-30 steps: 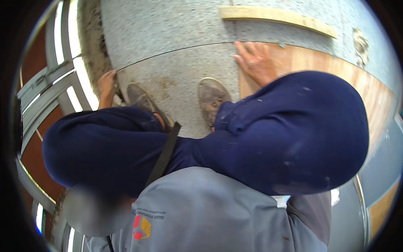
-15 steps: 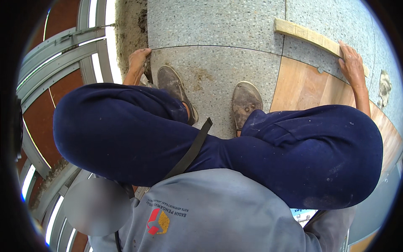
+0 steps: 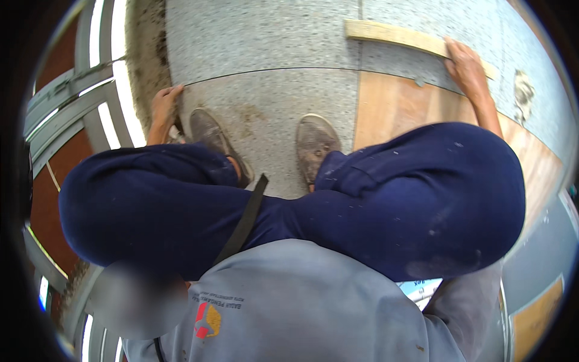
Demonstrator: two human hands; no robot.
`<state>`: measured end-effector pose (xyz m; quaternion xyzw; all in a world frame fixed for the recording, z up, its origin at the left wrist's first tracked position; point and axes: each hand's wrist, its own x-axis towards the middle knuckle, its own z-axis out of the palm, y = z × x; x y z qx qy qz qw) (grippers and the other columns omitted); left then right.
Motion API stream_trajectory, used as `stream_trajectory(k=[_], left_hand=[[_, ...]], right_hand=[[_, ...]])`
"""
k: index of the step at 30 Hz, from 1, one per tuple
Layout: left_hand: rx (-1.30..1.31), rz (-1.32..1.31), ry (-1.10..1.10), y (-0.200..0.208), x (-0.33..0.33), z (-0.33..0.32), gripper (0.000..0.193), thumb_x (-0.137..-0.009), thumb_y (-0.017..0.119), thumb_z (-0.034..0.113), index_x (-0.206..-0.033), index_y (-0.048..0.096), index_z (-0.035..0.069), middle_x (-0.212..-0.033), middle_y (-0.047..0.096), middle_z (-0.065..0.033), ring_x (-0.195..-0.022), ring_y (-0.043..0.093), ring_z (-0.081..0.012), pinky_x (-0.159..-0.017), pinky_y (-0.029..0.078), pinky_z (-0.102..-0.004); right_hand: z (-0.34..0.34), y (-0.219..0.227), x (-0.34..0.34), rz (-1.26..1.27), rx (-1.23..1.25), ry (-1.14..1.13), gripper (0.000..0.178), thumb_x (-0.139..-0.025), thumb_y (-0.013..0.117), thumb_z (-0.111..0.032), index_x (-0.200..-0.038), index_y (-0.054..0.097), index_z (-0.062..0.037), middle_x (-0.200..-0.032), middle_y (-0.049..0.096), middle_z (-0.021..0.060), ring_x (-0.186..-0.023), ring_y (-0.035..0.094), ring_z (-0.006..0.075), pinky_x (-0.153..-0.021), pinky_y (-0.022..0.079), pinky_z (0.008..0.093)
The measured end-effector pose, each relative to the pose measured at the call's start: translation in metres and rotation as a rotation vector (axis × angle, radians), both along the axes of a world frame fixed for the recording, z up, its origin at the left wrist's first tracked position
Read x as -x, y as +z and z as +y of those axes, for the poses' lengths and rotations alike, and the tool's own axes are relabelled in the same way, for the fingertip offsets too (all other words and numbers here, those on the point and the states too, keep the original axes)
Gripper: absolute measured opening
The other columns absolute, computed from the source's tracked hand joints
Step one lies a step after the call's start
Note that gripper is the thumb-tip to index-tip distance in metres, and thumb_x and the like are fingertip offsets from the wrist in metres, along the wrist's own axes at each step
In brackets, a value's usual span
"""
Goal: The recorder is installing and leveling large floor tiles using a hammer and a wooden block.
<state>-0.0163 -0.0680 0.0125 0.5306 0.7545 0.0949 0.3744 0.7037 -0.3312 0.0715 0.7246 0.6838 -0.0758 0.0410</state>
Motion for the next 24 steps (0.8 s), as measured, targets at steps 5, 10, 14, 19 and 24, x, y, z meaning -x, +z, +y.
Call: stream_trajectory(k=[5,10,14,19,24], left_hand=[[0.057,-0.074,0.011,-0.012,0.013,0.009,0.057,-0.079,0.089,0.031,-0.117,0.071,-0.006,-0.113,0.072,-0.0162,-0.107,0.066,-0.0258,-0.095,0.049,-0.0361],[0.130,-0.128,0.005,-0.010,-0.004,0.013,0.063,-0.081,0.087,0.031,-0.125,0.065,-0.010,-0.117,0.070,-0.0163,-0.110,0.064,-0.0255,-0.096,0.048,-0.0359],[0.084,-0.034,-0.032,0.008,0.001,0.010,0.061,-0.082,0.087,0.032,-0.121,0.066,-0.009,-0.117,0.069,-0.0154,-0.108,0.063,-0.0248,-0.095,0.048,-0.0361],[0.044,0.013,-0.072,0.003,-0.015,0.007,0.053,-0.081,0.088,0.033,-0.110,0.069,-0.006,-0.103,0.068,-0.0109,-0.096,0.060,-0.0202,-0.087,0.049,-0.0351],[-0.013,0.041,-0.094,0.012,-0.011,-0.003,0.047,-0.081,0.087,0.032,-0.104,0.069,-0.005,-0.097,0.067,-0.0091,-0.089,0.059,-0.0182,-0.081,0.048,-0.0352]], right_hand=[[-0.003,-0.001,0.004,-0.086,0.036,-0.046,0.059,-0.090,0.067,-0.010,-0.147,0.052,-0.0087,-0.137,0.063,0.0170,-0.129,0.057,0.0340,-0.108,0.044,0.0451],[-0.018,0.028,0.003,-0.147,-0.127,-0.119,0.060,-0.092,0.072,-0.024,-0.147,0.053,-0.0100,-0.147,0.057,0.0144,-0.136,0.052,0.0335,-0.112,0.042,0.0444],[-0.064,0.046,-0.002,-0.059,-0.194,-0.468,0.054,-0.096,0.070,-0.033,-0.140,0.058,-0.0032,-0.132,0.065,0.0226,-0.124,0.058,0.0411,-0.104,0.048,0.0461],[-0.206,0.024,-0.039,-0.180,-0.084,-0.843,0.059,-0.098,0.063,-0.040,-0.139,0.058,0.0016,-0.132,0.063,0.0294,-0.122,0.059,0.0455,-0.103,0.048,0.0486],[-0.289,0.017,-0.028,-0.201,0.068,-1.131,0.064,-0.097,0.063,-0.046,-0.136,0.059,0.0050,-0.132,0.063,0.0305,-0.123,0.059,0.0454,-0.103,0.048,0.0485]])
